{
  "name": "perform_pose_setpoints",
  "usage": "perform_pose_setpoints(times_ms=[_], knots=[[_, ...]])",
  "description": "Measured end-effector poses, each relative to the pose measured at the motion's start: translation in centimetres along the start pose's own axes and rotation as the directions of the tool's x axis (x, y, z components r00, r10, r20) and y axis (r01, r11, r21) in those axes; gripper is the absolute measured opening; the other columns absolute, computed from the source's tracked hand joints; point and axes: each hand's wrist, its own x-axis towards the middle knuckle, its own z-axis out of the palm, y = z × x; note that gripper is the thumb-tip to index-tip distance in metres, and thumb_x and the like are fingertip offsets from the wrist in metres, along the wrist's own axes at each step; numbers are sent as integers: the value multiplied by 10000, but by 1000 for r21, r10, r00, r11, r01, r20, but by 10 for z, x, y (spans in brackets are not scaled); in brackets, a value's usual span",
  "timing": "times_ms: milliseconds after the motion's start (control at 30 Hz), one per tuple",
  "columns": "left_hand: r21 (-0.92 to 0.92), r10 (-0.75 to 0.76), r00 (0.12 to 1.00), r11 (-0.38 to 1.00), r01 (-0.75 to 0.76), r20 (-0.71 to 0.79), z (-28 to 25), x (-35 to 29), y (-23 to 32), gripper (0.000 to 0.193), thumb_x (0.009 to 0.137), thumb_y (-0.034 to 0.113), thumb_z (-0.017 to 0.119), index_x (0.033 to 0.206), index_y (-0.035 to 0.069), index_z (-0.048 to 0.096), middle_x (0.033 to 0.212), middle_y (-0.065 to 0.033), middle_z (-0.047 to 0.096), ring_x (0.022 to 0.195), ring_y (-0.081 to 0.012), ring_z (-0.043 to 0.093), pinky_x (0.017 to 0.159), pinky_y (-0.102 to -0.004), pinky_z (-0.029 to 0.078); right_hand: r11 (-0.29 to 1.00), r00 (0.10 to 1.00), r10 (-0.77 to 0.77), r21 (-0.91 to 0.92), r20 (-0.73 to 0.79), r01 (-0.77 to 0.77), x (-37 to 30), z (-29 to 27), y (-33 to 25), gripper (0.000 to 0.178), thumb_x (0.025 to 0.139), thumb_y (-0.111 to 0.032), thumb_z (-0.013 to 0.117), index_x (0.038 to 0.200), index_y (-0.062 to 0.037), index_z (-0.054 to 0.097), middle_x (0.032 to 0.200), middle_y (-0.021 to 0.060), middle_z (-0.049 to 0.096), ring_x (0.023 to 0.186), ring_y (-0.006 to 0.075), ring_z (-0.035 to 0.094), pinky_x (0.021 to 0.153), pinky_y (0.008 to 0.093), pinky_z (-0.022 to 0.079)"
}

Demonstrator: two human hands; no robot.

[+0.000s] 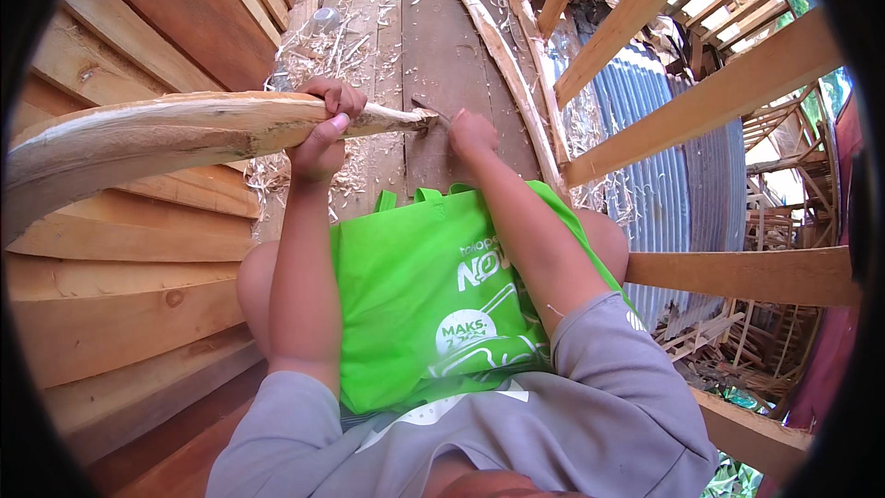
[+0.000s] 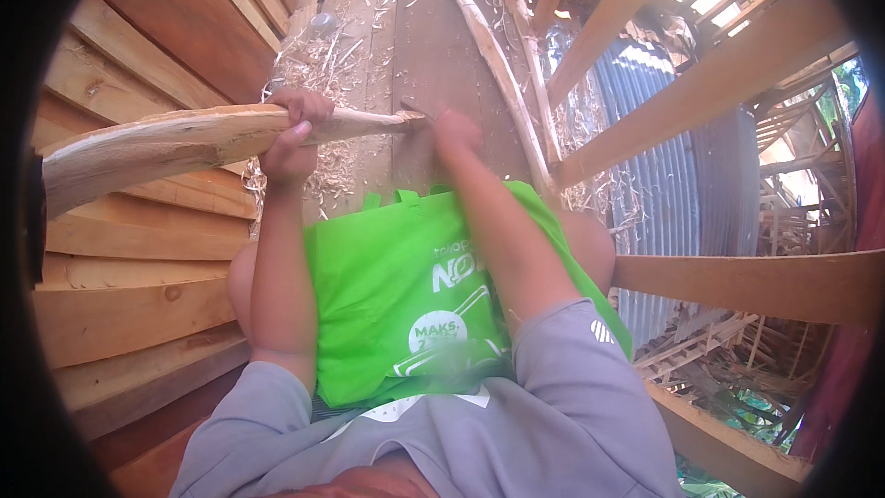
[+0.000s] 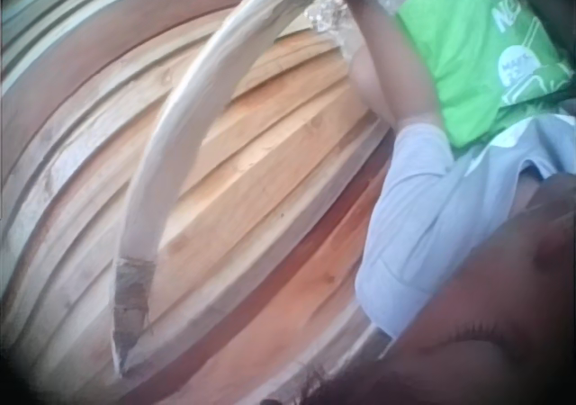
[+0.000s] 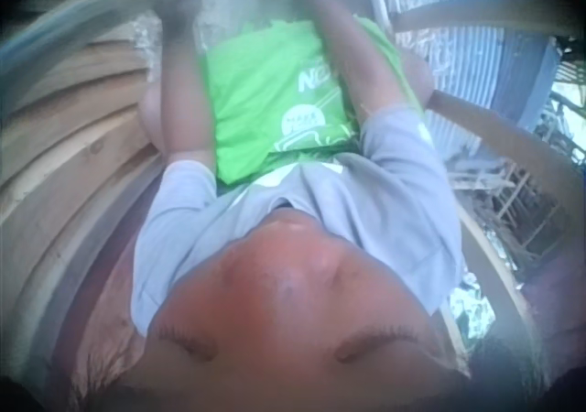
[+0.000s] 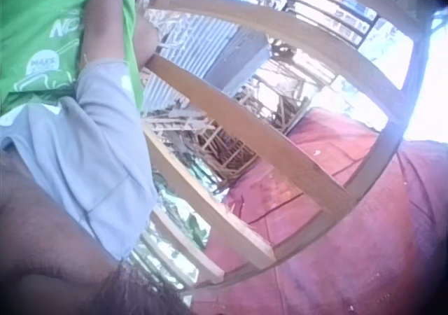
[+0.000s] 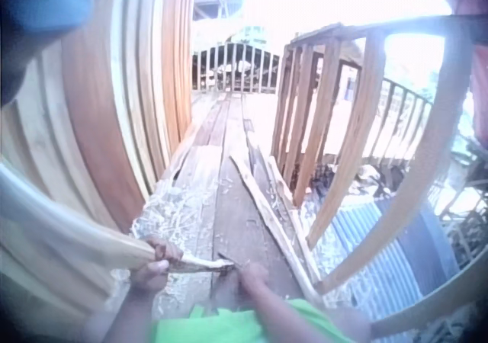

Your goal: The person carves a long piece of wood using a knife, holding the wood with the left hand and shaving off thin strips with the right hand. Wood shavings accumulate on the floor as the person continues to shape the wood.

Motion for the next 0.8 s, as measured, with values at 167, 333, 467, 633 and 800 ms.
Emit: perform_pose_setpoints(times_ms=[167, 333, 467, 633, 800], knots=[[1, 3, 1000, 1000, -3, 6, -2, -1, 0, 220, 712, 57, 571, 864, 70, 413, 730, -33, 401, 699, -164, 381, 749, -344, 374, 989, 996, 77, 133, -55, -70, 8, 11, 10, 549, 1024, -392, 311, 1118, 6, 678, 1200, 240, 647, 1111, 436, 617, 961, 506, 481], [-18, -4, 1000, 1000, 3, -8, 0, -3, 0, 207, 711, 43, 568, 853, 67, 420, 739, -37, 411, 711, -166, 388, 753, -340, 382, 968, 998, -61, 244, -31, 67, 6, 24, 20, 584, 1016, -421, 356, 1030, 65, 678, 1120, 271, 663, 1086, 478, 606, 942, 507, 470], [-22, -11, 1000, 1000, 11, -28, -1, -4, 4, 204, 709, 38, 573, 846, 66, 424, 744, -38, 416, 711, -166, 391, 762, -336, 388, 933, 965, -246, 247, -91, 261, -18, 47, 19, 576, 1013, -418, 374, 1023, 69, 681, 1031, 314, 663, 963, 477, 640, 897, 519, 472], [-37, -16, 999, 999, 15, -28, -2, -7, -2, 218, 705, 39, 580, 865, 64, 433, 755, -34, 411, 728, -164, 397, 771, -336, 385, 934, 974, -212, 312, 83, 177, -14, 33, 4, 483, 990, -344, 389, 1235, 7, 612, 1086, 346, 626, 963, 464, 635, 892, 508, 478], [-46, -23, 998, 999, 21, -50, -4, -4, -1, 231, 699, 33, 574, 877, 68, 431, 760, -30, 398, 734, -164, 388, 773, -336, 376, 945, 951, -308, 128, 35, 302, -14, 31, 4, 458, 943, -269, 415, 1255, 15, 595, 1124, 345, 615, 1035, 445, 623, 872, 497, 500]])
